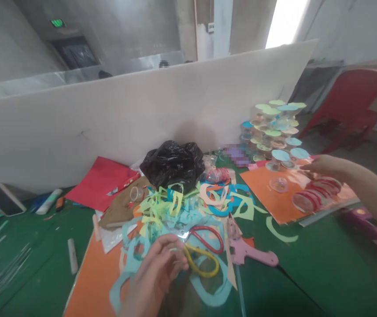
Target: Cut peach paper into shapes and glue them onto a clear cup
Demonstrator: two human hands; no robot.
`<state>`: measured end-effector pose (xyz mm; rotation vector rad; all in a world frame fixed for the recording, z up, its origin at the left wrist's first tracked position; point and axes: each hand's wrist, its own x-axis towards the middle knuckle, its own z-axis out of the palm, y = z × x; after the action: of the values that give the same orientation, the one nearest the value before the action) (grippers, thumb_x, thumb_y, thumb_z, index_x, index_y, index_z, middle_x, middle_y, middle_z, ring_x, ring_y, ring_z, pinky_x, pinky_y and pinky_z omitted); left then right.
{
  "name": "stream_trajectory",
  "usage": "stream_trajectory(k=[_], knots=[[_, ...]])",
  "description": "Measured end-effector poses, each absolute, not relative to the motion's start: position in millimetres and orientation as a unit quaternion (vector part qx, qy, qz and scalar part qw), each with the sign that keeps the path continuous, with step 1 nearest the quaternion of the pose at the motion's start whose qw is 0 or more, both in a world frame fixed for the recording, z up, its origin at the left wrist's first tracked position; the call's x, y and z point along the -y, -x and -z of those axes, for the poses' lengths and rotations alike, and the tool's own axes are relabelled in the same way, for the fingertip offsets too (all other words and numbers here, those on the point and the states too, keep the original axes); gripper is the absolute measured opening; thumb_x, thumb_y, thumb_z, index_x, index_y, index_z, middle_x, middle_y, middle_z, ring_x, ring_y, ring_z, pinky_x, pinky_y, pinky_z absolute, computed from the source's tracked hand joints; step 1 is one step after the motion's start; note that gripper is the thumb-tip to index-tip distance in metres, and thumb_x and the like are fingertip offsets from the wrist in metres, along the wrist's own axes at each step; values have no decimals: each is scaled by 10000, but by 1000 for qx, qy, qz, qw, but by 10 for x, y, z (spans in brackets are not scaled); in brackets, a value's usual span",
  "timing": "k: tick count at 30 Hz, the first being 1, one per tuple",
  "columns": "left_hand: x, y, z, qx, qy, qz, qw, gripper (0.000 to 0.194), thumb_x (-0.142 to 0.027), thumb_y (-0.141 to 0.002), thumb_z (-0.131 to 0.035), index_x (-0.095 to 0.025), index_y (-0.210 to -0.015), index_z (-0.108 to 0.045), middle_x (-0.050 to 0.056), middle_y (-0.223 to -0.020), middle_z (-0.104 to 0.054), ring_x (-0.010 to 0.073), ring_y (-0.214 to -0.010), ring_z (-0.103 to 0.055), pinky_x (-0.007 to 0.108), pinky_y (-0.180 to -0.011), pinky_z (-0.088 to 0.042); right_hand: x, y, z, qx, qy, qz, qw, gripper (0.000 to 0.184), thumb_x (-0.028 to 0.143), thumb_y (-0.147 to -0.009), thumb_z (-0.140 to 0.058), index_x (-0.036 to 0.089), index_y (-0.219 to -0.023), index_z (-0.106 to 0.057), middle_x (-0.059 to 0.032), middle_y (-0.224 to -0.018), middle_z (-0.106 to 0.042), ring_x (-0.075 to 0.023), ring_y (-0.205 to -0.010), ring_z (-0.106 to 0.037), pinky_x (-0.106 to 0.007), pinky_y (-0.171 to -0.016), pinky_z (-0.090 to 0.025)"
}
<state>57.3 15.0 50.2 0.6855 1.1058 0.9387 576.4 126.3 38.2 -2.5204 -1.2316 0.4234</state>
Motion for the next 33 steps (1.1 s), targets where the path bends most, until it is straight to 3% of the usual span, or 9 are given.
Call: stream_trajectory(k=[3, 4, 6, 8, 11, 14, 20, 24, 33], knots=[[-67, -540, -452, -503, -355, -432, 660, 226, -361, -821, -666, -194, -970, -646, 59, -961, -670, 155, -743, -639, 314, -750, -548, -1057, -5568, -523, 425, 893, -107, 98, 242, 219, -845, -687, 48, -673, -684, -210, -849, -696, -168, -641, -571, -340, -637, -375], [-37, -524, -417, -513, -383, -426, 639, 237, -390, -834, -648, -198, -973, -644, 58, -956, -672, 164, -753, -643, 324, -761, -551, -935, -5440, -540, 428, 895, -86, 91, 210, 268, -846, -702, 60, -823, -714, -205, -947, -701, -184, -682, -585, -339, -652, -379], [25, -498, -330, -547, -469, -387, 575, 261, -436, -863, -607, -214, -996, -640, 57, -966, -676, 189, -809, -656, 346, -803, -552, -616, -5102, -511, 477, 872, -59, 98, 240, 354, -891, -647, 162, -1019, -710, -117, -941, -719, -214, -713, -620, -332, -664, -417], [85, -486, -230, -582, -580, -320, 473, 256, -431, -896, -555, -236, -1040, -640, 64, -1038, -675, 219, -927, -656, 375, -860, -541, -246, -4705, -399, 554, 819, -73, 126, 221, 405, -914, -570, 229, -966, -692, -72, -884, -716, -229, -743, -660, -324, -662, -461], [147, -485, -77, -596, -712, -240, 285, 241, -343, -945, -461, -258, -1078, -643, 67, -1151, -655, 254, -1108, -592, 429, -938, -500, 234, -4160, -133, 672, 719, -72, 165, 348, 486, -956, -404, 264, -955, -671, -85, -985, -714, -267, -850, -688, -370, -719, -533], [158, -439, 69, -601, -763, -208, 116, 260, -296, -963, -432, -238, -1108, -640, 83, -1161, -652, 282, -1127, -554, 464, -941, -483, 484, -3801, 110, 755, 640, -41, 139, 424, 507, -1009, -324, 275, -1104, -666, -81, -1137, -680, -286, -1029, -651, -414, -825, -553], [171, -192, 200, -666, -714, -190, -103, 363, -339, -955, -457, -118, -1200, -610, 197, -1193, -592, 366, -1138, -517, 523, -920, -470, 519, -3569, 310, 781, 615, 35, 103, 475, 455, -1048, -265, 181, -1222, -612, -111, -1164, -641, -285, -1010, -605, -443, -840, -537], [233, -67, 264, -686, -695, -184, -110, 436, -361, -960, -432, -70, -1258, -558, 224, -1214, -581, 377, -1156, -513, 535, -955, -449, 590, -3574, 388, 777, 619, 55, 102, 466, 447, -1043, -263, 178, -1237, -590, -117, -1184, -640, -308, -1049, -593, -456, -857, -519], [249, -59, 340, -713, -629, -273, 149, 388, -377, -975, -405, -184, -1299, -497, 148, -1298, -555, 313, -1257, -488, 524, -1044, -420, 632, -3764, 323, 795, 588, -14, 150, 414, 466, -999, -345, 239, -1166, -648, -100, -1199, -661, -309, -1076, -614, -469, -889, -516]])
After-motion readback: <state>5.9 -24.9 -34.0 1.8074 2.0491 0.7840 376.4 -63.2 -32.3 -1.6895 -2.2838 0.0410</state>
